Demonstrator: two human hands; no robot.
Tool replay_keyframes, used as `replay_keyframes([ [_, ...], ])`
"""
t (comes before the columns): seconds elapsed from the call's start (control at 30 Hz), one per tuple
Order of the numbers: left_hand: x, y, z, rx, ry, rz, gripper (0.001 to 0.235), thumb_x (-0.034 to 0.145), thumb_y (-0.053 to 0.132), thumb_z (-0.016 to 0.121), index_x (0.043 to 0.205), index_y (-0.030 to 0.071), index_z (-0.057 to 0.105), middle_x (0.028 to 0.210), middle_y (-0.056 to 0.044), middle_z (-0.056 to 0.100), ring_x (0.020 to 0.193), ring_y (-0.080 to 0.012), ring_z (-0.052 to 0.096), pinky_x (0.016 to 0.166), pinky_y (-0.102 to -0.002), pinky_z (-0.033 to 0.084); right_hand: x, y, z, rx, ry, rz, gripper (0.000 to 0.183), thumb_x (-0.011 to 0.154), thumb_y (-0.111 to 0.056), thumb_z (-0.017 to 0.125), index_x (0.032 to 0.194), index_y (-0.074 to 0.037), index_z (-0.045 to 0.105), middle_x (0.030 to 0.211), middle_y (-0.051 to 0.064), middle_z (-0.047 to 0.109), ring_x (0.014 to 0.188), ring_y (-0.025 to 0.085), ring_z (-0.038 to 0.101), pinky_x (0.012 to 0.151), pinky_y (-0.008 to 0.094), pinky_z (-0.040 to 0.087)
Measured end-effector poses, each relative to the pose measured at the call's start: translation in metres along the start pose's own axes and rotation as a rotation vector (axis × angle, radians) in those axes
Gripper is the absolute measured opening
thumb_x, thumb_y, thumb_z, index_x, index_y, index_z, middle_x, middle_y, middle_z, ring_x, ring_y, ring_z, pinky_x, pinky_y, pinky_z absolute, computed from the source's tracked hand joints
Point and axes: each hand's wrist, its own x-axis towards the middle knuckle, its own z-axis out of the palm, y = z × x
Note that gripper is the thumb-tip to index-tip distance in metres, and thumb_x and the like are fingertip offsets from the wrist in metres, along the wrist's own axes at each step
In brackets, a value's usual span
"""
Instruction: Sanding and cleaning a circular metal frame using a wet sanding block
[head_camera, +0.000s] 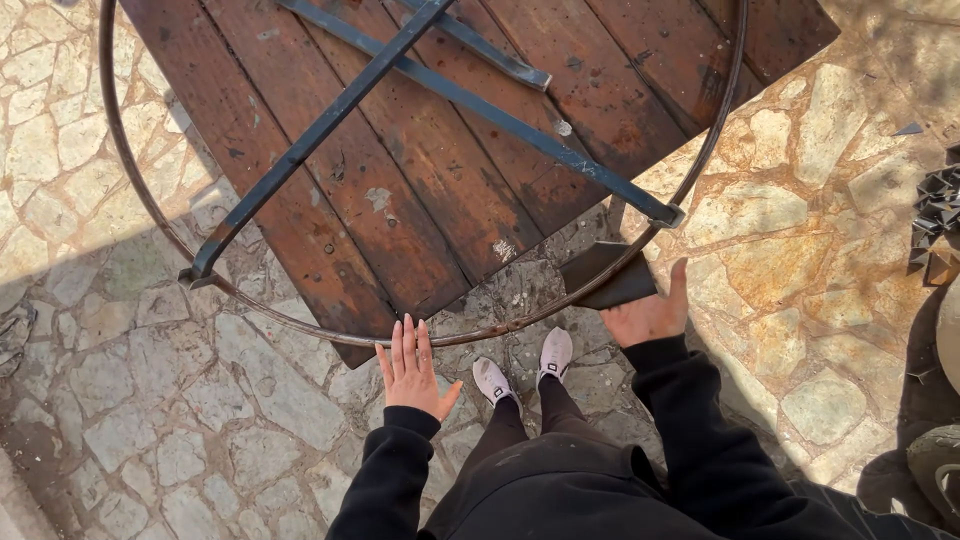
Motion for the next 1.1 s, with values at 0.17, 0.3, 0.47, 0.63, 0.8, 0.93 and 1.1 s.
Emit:
replay_keyframes([
  [0.17, 0.001, 0.003, -0.001, -0.013, 0.017, -0.008, 0.135, 0.069, 0.057, 0.077, 0.167, 0.011, -0.003, 0.174, -0.016, -0.007, 0.161, -0.0342, -0.01, 0.125, -0.062, -0.006, 0.022, 0.032, -0.046, -0.632, -0.214, -0.27, 0.105, 0.091, -0.083, 0.036, 0.162, -0.007, 0.019, 0.169, 0.022, 0.016, 0.156, 0.039, 0.017, 0.128, 0.054, 0.007],
  [0.3, 0.001, 0.005, 0.002, -0.02, 0.047, -0.021, 0.136, 0.067, 0.059, 0.077, 0.168, 0.012, -0.002, 0.174, -0.015, -0.007, 0.161, -0.033, -0.01, 0.126, -0.062, -0.008, 0.009, 0.077, -0.045, -1.92, -0.067, -0.832, 0.113, 0.103, -0.071, 0.044, 0.162, 0.009, -0.011, 0.163, 0.041, -0.016, 0.153, 0.055, -0.01, 0.124, 0.062, -0.001],
  [0.47, 0.001, 0.005, 0.004, -0.029, 0.033, -0.028, 0.135, 0.069, 0.058, 0.076, 0.168, 0.012, -0.005, 0.174, -0.015, -0.009, 0.161, -0.0326, -0.012, 0.126, -0.063, -0.008, -0.015, 0.069, -0.049, -2.421, -0.236, -1.102, 0.118, 0.092, -0.082, 0.044, 0.162, 0.009, 0.014, 0.168, 0.033, 0.007, 0.158, 0.046, 0.003, 0.128, 0.054, 0.001],
  [0.63, 0.002, 0.005, -0.001, -0.052, 0.012, -0.016, 0.135, 0.07, 0.057, 0.075, 0.167, 0.011, -0.007, 0.174, -0.015, -0.011, 0.16, -0.0333, -0.014, 0.125, -0.064, -0.008, 0.019, 0.04, -0.046, -2.608, -0.198, -1.354, 0.115, 0.091, -0.087, 0.041, 0.151, 0.011, 0.043, 0.162, 0.029, 0.036, 0.157, 0.041, 0.024, 0.131, 0.048, 0.007],
  [0.8, 0.003, 0.004, 0.004, -0.055, 0.012, -0.022, 0.133, 0.074, 0.058, 0.073, 0.167, 0.013, -0.01, 0.174, -0.014, -0.014, 0.16, -0.0325, -0.016, 0.125, -0.065, -0.01, -0.007, 0.138, -0.039, -2.631, -0.584, -0.924, 0.119, 0.084, -0.093, 0.04, 0.15, 0.006, 0.043, 0.153, 0.026, 0.046, 0.151, 0.04, 0.034, 0.13, 0.051, 0.014],
  [0.93, 0.001, 0.006, 0.007, -0.044, 0.012, -0.021, 0.131, 0.076, 0.059, 0.071, 0.167, 0.012, -0.011, 0.173, -0.016, -0.015, 0.159, -0.034, -0.018, 0.125, -0.065, -0.01, 0.015, 0.048, -0.048, -2.838, -0.288, -1.122, 0.118, 0.087, -0.093, 0.033, 0.151, 0.006, 0.042, 0.162, 0.024, 0.039, 0.157, 0.038, 0.026, 0.132, 0.05, 0.014],
  [1.1, 0.001, 0.006, 0.002, -0.075, -0.013, -0.02, 0.133, 0.076, 0.056, 0.074, 0.167, 0.013, -0.013, 0.173, -0.015, -0.016, 0.159, -0.0323, -0.019, 0.125, -0.064, -0.013, -0.014, 0.149, -0.048, -2.708, -0.512, -1.154, 0.136, 0.078, -0.096, 0.043, 0.16, 0.01, 0.019, 0.169, 0.03, 0.016, 0.159, 0.044, 0.01, 0.131, 0.051, 0.005],
])
